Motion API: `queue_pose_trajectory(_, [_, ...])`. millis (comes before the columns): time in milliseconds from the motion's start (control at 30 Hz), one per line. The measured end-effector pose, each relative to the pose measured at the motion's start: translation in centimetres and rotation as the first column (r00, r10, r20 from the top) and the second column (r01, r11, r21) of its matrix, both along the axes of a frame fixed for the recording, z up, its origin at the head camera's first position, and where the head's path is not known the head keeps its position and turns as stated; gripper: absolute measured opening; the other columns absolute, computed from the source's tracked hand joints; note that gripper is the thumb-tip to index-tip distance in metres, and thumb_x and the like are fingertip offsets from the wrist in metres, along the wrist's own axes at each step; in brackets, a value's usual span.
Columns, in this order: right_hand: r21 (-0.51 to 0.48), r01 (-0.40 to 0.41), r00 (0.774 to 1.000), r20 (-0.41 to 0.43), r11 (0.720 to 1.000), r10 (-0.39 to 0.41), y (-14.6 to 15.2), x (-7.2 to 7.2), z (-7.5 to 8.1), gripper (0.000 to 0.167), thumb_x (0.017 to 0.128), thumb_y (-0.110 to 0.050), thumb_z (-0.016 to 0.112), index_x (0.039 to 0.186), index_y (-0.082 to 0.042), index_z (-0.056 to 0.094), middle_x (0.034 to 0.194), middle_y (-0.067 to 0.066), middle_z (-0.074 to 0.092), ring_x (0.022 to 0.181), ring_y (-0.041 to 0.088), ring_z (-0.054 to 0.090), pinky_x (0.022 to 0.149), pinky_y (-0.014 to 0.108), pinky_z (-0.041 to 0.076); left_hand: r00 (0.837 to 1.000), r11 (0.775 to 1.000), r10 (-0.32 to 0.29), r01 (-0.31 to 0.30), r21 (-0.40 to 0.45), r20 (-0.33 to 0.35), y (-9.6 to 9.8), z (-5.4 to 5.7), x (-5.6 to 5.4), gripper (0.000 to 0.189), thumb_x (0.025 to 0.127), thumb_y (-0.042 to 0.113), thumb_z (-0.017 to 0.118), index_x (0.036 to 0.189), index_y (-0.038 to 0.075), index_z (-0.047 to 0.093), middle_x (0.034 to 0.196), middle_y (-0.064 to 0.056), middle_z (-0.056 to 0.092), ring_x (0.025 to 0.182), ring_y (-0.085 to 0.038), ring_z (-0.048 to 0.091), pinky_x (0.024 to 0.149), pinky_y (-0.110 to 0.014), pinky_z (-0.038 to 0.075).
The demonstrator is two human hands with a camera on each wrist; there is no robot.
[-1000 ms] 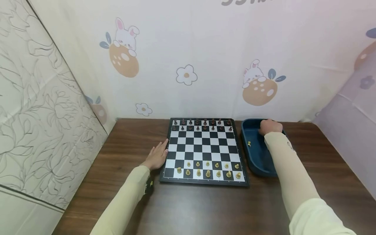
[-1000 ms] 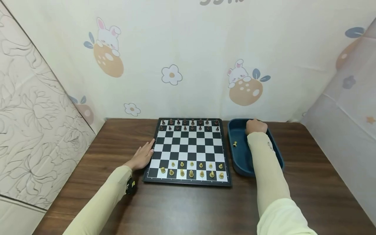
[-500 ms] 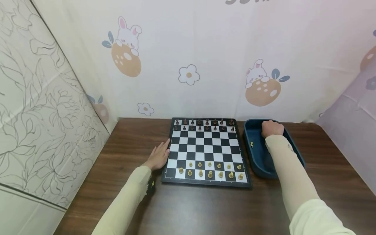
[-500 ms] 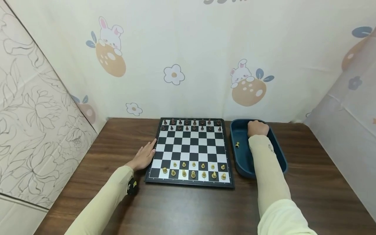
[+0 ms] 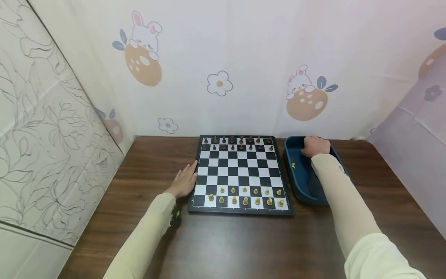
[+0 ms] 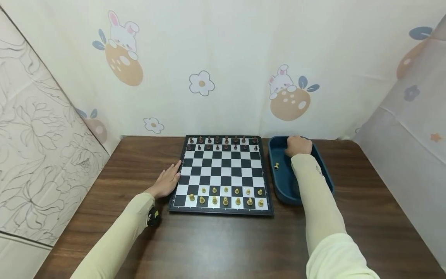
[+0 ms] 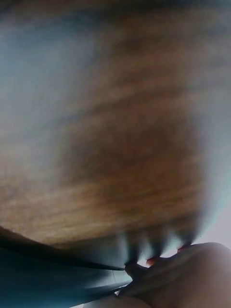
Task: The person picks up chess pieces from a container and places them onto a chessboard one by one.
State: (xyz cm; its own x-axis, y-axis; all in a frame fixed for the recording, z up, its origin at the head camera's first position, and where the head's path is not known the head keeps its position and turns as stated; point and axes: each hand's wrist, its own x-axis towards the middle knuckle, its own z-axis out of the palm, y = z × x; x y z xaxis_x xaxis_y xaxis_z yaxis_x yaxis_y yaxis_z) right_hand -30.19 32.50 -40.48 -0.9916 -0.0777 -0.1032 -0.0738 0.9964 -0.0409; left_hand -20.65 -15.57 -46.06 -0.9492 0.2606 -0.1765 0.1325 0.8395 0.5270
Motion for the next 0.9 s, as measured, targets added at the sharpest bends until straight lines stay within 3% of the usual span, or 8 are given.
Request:
queue_pose_trajectory(167, [-0.075,-0.027,1.0,-0.018,0.997,0.025,-0.2,-0.2,0.7,0.03,0.08,-0.013,0.058,0.051,-0.009,0.052,0.048,0.002,0.043,0.044,0.022,0.046,0.039,0.031,0.034,1.0,1.0,-0.003,0.003,0.008,-0.002,0.0,0.4,-0.1,0.054,0.104,0.026,0.024,0.154,0.01,0.01,0.158,-0.01,0.017,0.144,-0.029,0.01,0.114,-0.051,0.002])
queue_pose_trajectory(400, [-0.124,-0.076,0.997,-0.022,0.989,0.074,-0.7,0.0,1.8,0.021,0.083,-0.021,0.062,0.072,-0.004,0.069,0.059,0.004,0.057,0.054,0.023,0.052,0.045,0.034,0.042,1.0,1.0,0.001,-0.001,0.007,0.007,0.2,0.4,-0.1,0.054,0.104,0.025,0.025,0.154,0.009,0.011,0.158,-0.01,0.017,0.144,-0.03,0.01,0.114,-0.052,0.002])
queue_pose_trajectory(900, [-0.123,-0.141,0.986,-0.108,0.982,0.128,-3.5,2.3,4.2,0.016,0.083,-0.021,0.064,0.081,-0.007,0.069,0.066,0.003,0.059,0.06,0.022,0.052,0.052,0.035,0.045,1.0,1.0,-0.011,0.011,0.019,0.002,0.2,0.1,0.0,0.054,0.104,0.024,0.024,0.154,0.007,0.01,0.157,-0.013,0.017,0.144,-0.032,0.009,0.113,-0.054,0.003])
